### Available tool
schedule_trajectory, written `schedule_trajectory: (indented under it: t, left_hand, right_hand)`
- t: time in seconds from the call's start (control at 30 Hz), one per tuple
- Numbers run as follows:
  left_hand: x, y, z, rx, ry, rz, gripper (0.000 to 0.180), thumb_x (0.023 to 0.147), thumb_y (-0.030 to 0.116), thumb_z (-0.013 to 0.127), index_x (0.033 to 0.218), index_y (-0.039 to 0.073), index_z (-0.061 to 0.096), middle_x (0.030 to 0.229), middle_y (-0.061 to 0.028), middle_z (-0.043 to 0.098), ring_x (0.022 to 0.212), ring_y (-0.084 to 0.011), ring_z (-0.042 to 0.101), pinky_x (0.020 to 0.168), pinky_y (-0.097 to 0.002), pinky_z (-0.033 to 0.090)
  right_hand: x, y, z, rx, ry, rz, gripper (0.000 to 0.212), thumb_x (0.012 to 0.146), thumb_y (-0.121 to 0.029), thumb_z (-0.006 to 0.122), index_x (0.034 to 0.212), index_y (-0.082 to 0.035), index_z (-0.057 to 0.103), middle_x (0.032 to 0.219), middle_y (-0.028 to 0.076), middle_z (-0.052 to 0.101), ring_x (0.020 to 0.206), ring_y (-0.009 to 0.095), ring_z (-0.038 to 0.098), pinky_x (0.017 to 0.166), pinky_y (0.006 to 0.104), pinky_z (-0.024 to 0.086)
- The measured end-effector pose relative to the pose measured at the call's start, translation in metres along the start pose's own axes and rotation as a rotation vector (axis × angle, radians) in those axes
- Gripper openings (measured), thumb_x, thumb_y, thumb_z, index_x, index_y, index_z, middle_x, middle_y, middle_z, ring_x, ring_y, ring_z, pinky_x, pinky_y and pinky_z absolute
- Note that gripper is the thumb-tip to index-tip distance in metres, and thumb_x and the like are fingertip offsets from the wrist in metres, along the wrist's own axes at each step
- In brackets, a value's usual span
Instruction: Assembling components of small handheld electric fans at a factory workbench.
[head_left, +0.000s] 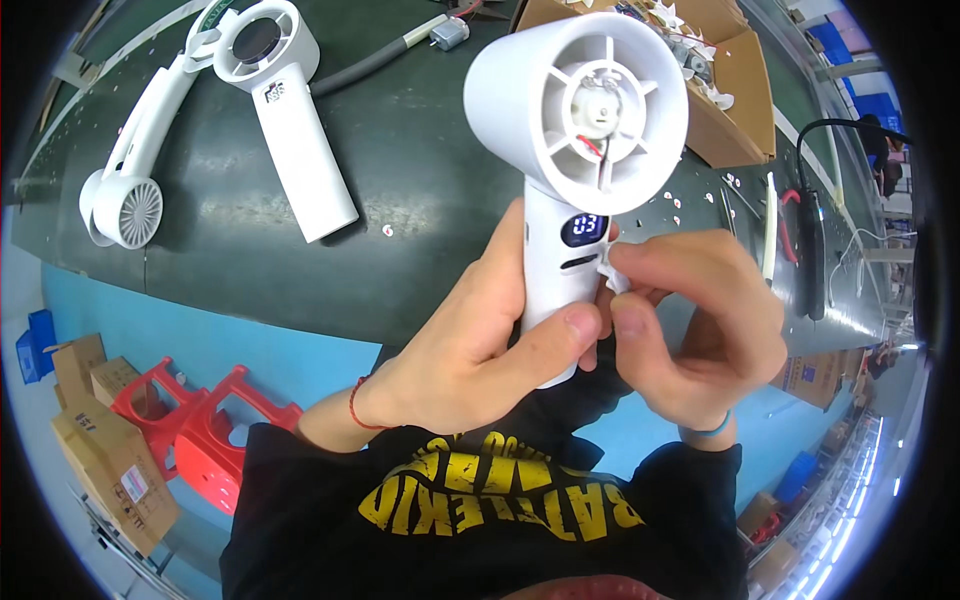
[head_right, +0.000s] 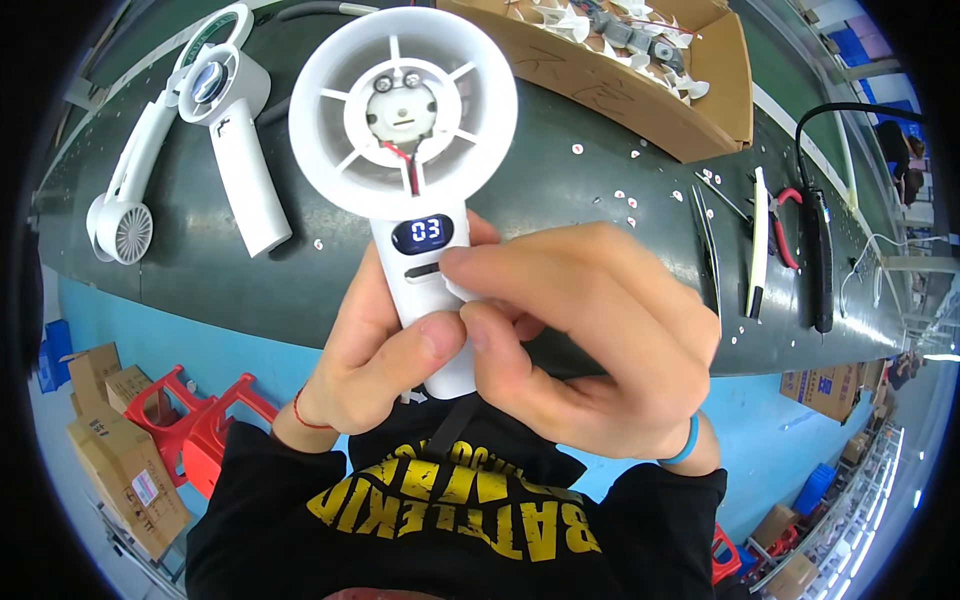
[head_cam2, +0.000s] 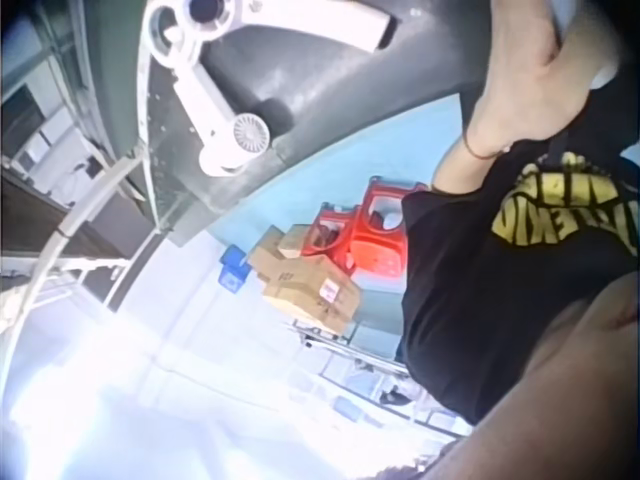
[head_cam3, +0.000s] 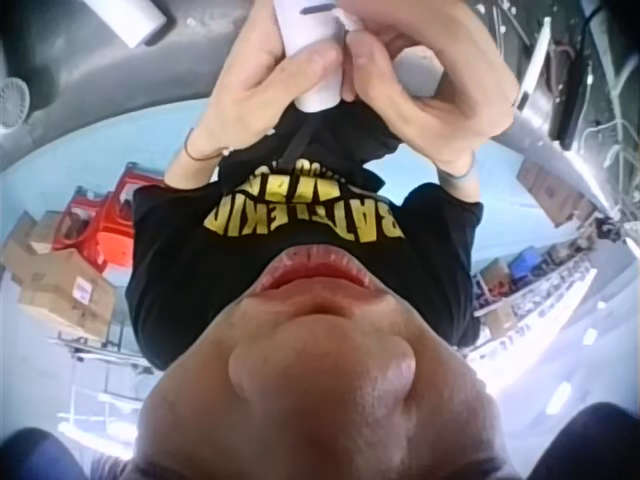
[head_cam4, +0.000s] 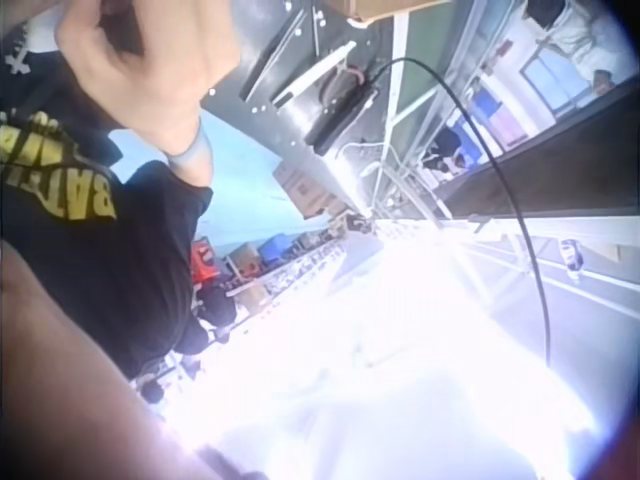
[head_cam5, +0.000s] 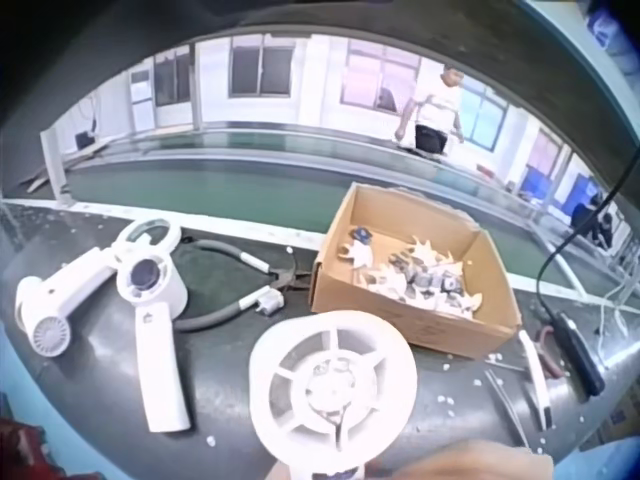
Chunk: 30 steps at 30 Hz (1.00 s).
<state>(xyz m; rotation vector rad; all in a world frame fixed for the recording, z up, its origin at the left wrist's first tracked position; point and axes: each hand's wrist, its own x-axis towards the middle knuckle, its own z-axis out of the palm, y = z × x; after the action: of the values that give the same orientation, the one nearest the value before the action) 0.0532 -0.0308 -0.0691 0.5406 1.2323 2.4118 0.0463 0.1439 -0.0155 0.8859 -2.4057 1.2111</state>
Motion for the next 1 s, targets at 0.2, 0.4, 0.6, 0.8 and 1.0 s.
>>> schedule_trajectory:
  t: [0.2, 0.4, 0.6, 0.8, 1.0]
  left_hand:
    - [0.0, 0.005, -0.002, 0.027, -0.003, -0.087, 0.046, 0.096, 0.011, 0.048, 0.135, -0.004, 0.027, 0.091, -0.0092, 0.058, 0.073, -0.0127, 0.059, 0.065, -0.0282, 0.048]
    - [-0.001, 0.006, -0.002, -0.014, 0.021, -0.132, 0.044, 0.096, 0.016, 0.051, 0.129, -0.005, 0.03, 0.088, -0.0088, 0.058, 0.069, -0.0133, 0.058, 0.062, -0.0296, 0.049]
    - [-0.001, -0.003, -0.003, 0.105, 0.052, -0.014, 0.045, 0.096, 0.018, 0.053, 0.125, -0.008, 0.032, 0.079, -0.0124, 0.059, 0.064, -0.0169, 0.058, 0.058, -0.0309, 0.046]
    - [-0.007, 0.002, -0.001, 0.219, 0.117, -0.032, 0.04, 0.094, 0.017, 0.052, 0.121, -0.009, 0.039, 0.079, -0.017, 0.061, 0.065, -0.0244, 0.062, 0.06, -0.0354, 0.047]
    - [-0.005, -0.004, -0.001, 0.283, 0.119, 0.062, 0.042, 0.094, 0.018, 0.051, 0.123, -0.01, 0.04, 0.078, -0.0157, 0.062, 0.065, -0.0229, 0.062, 0.061, -0.034, 0.047]
  right_hand:
    - [0.012, 0.005, -0.003, -0.196, -0.093, -0.289, 0.038, 0.059, 0.009, 0.073, 0.096, 0.003, 0.07, 0.087, 0.016, 0.065, 0.069, 0.023, 0.065, 0.055, 0.0262, 0.051]
    - [0.015, 0.01, -0.003, -0.202, -0.142, -0.341, 0.037, 0.061, 0.004, 0.074, 0.098, 0.001, 0.071, 0.09, 0.015, 0.065, 0.07, 0.024, 0.065, 0.056, 0.0267, 0.051]
    - [0.008, 0.013, -0.001, -0.192, -0.125, -0.269, 0.029, 0.063, 0.002, 0.076, 0.092, 0.001, 0.072, 0.089, 0.015, 0.066, 0.074, 0.024, 0.065, 0.06, 0.0265, 0.05]
    - [0.006, 0.0, -0.003, 0.441, -0.147, 0.324, 0.025, 0.069, 0.0, 0.081, 0.09, 0.002, 0.069, 0.095, 0.011, 0.067, 0.084, 0.017, 0.065, 0.075, 0.0263, 0.051]
    - [0.005, 0.004, -0.002, 0.626, -0.087, 0.607, 0.047, 0.073, 0.007, 0.078, 0.113, 0.009, 0.055, 0.097, 0.014, 0.066, 0.083, 0.016, 0.068, 0.074, 0.0275, 0.057]
